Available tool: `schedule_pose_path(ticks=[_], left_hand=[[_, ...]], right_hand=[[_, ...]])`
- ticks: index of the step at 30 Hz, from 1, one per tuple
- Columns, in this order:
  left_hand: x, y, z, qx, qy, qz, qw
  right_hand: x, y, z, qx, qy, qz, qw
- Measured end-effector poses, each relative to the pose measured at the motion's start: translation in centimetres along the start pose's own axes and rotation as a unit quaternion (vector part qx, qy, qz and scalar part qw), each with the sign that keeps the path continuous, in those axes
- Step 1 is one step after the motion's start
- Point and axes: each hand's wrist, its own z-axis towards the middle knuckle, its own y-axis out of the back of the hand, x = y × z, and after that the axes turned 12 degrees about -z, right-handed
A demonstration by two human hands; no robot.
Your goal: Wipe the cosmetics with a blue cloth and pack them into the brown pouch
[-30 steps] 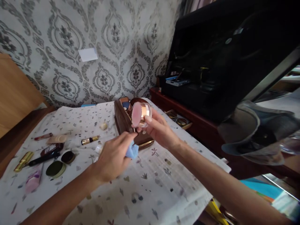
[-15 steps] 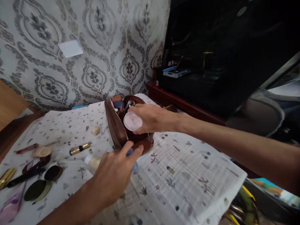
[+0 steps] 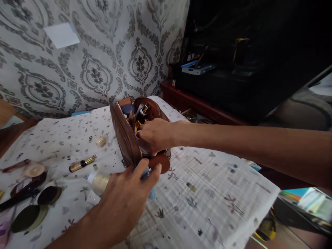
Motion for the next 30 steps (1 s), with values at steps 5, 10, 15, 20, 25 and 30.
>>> schedule_pose_path(ticks=[5,10,15,20,25,30], left_hand=[[0.1,-0.4,0.0,-0.017,-0.004,0.002,1.000],[0.3,-0.4,-0.3,-0.029,-0.013,-0.004,0.999],[0.3,0.0,-0.4,-0.016,-0.020,-0.011,1.000],[0.2,0.1,-0.3,-0.012,-0.008,-0.022,1.000],[0.2,-0.1,-0.4,-0.014,-0.002,-0.027,1.000],[0.0,0.2,-0.4,-0.007,0.004,-0.017,1.000]], right_hand=[[-0.1,-0.6,1.0,-0.021,0.001,0.025,0.999],[-0.7,-0.4,1.3,-0.013,0.023,0.057,0.998],[-1.0,-0.5,1.4,0.042,0.031,0.073,0.996],[0.0,-1.5,1.3,0.021,0.001,0.057,0.998],[-0.4,-0.9,0.7,0.027,0.038,0.025,0.999],[-0.5,-0.3,0.3,0.043,0.042,0.028,0.998]])
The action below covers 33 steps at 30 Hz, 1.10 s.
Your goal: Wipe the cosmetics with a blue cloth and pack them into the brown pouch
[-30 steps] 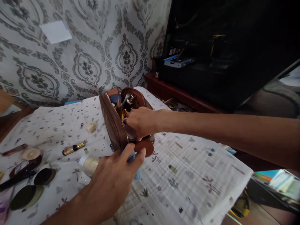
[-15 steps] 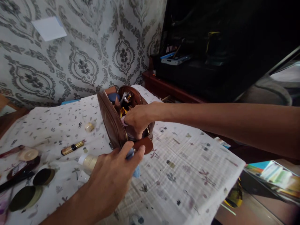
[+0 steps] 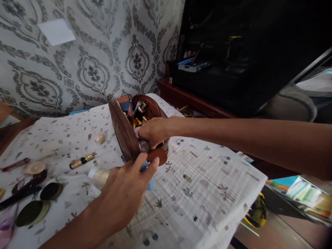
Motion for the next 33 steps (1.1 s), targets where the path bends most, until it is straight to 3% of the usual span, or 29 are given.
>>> schedule_pose_path(ticks=[5,9,11,13,15,18,20,23,25,29,33], left_hand=[[-0.2,-0.1,0.1,0.006,0.001,0.002,1.000],[0.6,-0.9,-0.4,-0.056,-0.026,-0.046,0.997],[1.4,-0.9,-1.0,-0.125,-0.065,-0.117,0.983],[2.1,-0.2,-1.7,-0.221,-0.087,-0.193,0.952],[2.5,1.0,-2.0,-0.340,-0.051,-0.243,0.907],[2.3,2.8,-1.4,-0.488,0.024,-0.293,0.822],[1.9,3.4,-0.3,-0.492,0.008,-0.325,0.808],[1.5,3.2,1.6,-0.432,-0.065,-0.339,0.833],[1.5,3.0,2.6,-0.393,-0.106,-0.340,0.848],[1.6,3.7,3.2,-0.331,-0.132,-0.372,0.857],[2.4,4.5,2.4,-0.341,-0.112,-0.390,0.848]], right_hand=[[1.1,-1.1,0.3,-0.013,-0.020,-0.008,1.000],[0.2,-1.1,-0.1,-0.040,0.024,-0.005,0.999],[-0.6,-0.7,-0.9,-0.087,0.037,0.064,0.993],[-0.9,-0.3,-2.1,-0.151,0.027,0.184,0.971],[-0.6,-0.1,-3.5,-0.188,0.034,0.317,0.929],[0.8,0.2,-5.2,-0.176,0.084,0.483,0.854],[1.7,0.4,-5.9,-0.155,0.105,0.558,0.808],[2.2,0.4,-6.0,-0.146,0.122,0.619,0.762],[1.9,0.2,-5.8,-0.169,0.116,0.633,0.747],[0.5,0.0,-5.5,-0.267,0.057,0.584,0.764],[-0.8,1.1,-6.0,-0.396,-0.057,0.421,0.814]])
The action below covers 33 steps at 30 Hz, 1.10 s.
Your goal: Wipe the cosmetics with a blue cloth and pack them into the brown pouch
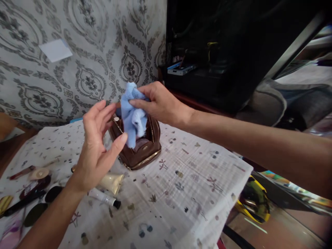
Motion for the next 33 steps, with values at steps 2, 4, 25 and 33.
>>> schedule_pose_path(ticks=[2,4,25,33], left_hand=[[0.7,0.7,-0.6,-0.017,0.007,0.031,0.999],[1.9,1.2,-1.6,-0.015,0.026,0.063,0.998],[4.1,1.4,-4.3,0.076,-0.005,0.169,0.983],[4.0,1.4,-4.1,0.083,0.002,0.175,0.981]], right_hand=[[0.2,0.3,0.3,-0.037,-0.005,-0.136,0.990],[0.2,-0.1,0.4,-0.023,-0.018,-0.265,0.964],[-3.6,-9.0,1.6,0.211,0.039,-0.372,0.903],[-2.7,-8.7,3.2,0.181,-0.079,-0.403,0.894]])
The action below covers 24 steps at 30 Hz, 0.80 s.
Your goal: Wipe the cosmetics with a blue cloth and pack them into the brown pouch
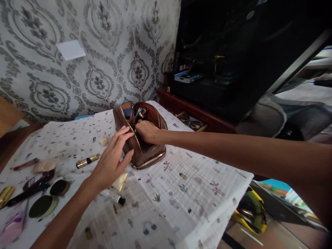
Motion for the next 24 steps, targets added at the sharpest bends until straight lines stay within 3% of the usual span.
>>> schedule_pose_path(ticks=[5,9,12,15,18,20,21,24], left_hand=[[0.5,0.7,-0.1,0.010,0.008,-0.046,0.999],[0.8,1.4,-0.6,-0.043,0.008,-0.123,0.991],[-0.1,1.9,-1.1,-0.085,-0.008,-0.145,0.986],[-1.5,2.7,-2.0,-0.111,-0.014,-0.132,0.985],[-1.8,4.4,-3.8,-0.179,0.023,-0.096,0.979],[-0.8,5.6,-5.6,-0.239,0.075,-0.081,0.965],[0.0,6.1,-6.5,-0.265,0.105,-0.078,0.955],[2.9,6.8,-9.2,-0.293,0.183,-0.086,0.934]], right_hand=[[-0.8,1.2,-0.5,0.002,0.084,-0.011,0.996],[-1.3,3.8,-2.6,-0.135,0.066,0.056,0.987],[0.2,5.4,-4.9,-0.214,0.080,0.252,0.940],[3.2,5.7,-7.0,-0.184,0.131,0.421,0.878],[6.4,3.9,-8.4,-0.144,0.177,0.527,0.818],[8.1,1.4,-8.7,-0.161,0.163,0.556,0.799],[8.9,-0.2,-8.7,-0.167,0.151,0.530,0.818],[11.0,-4.7,-8.2,-0.139,0.111,0.313,0.933]])
